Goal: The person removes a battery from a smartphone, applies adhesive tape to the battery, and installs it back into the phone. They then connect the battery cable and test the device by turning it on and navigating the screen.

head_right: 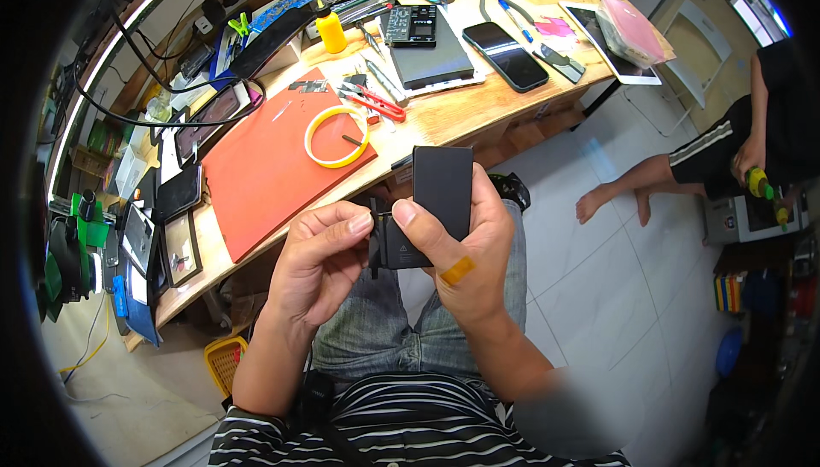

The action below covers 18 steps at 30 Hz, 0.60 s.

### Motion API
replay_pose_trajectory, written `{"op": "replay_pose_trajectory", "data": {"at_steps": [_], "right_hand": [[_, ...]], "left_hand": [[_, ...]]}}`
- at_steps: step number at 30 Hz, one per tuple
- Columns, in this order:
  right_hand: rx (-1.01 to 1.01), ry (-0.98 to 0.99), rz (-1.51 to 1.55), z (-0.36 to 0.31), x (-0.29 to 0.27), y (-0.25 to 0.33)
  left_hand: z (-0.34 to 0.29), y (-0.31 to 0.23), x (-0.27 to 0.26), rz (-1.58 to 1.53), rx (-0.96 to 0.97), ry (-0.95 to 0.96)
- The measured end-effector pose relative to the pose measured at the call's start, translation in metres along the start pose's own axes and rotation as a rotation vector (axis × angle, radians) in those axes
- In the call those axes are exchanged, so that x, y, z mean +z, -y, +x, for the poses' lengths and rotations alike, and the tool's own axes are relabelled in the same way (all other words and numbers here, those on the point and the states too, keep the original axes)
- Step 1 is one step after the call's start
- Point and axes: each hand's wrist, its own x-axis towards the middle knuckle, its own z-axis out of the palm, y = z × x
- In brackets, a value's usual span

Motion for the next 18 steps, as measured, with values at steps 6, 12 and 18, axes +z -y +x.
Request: {"op": "replay_pose_trajectory", "data": {"at_steps": [6,12,18], "right_hand": [[0.028,-0.018,0.027,0.003,-0.001,-0.002],[-0.077,-0.031,-0.157,-0.001,-0.001,-0.009],[-0.1,-0.018,-0.234,-0.003,-0.001,-0.01]], "left_hand": [[-0.004,-0.005,0.014,0.073,0.05,-0.042],[-0.006,-0.001,0.009,0.302,0.202,-0.099],[-0.005,-0.004,0.007,0.42,0.213,-0.133]]}}
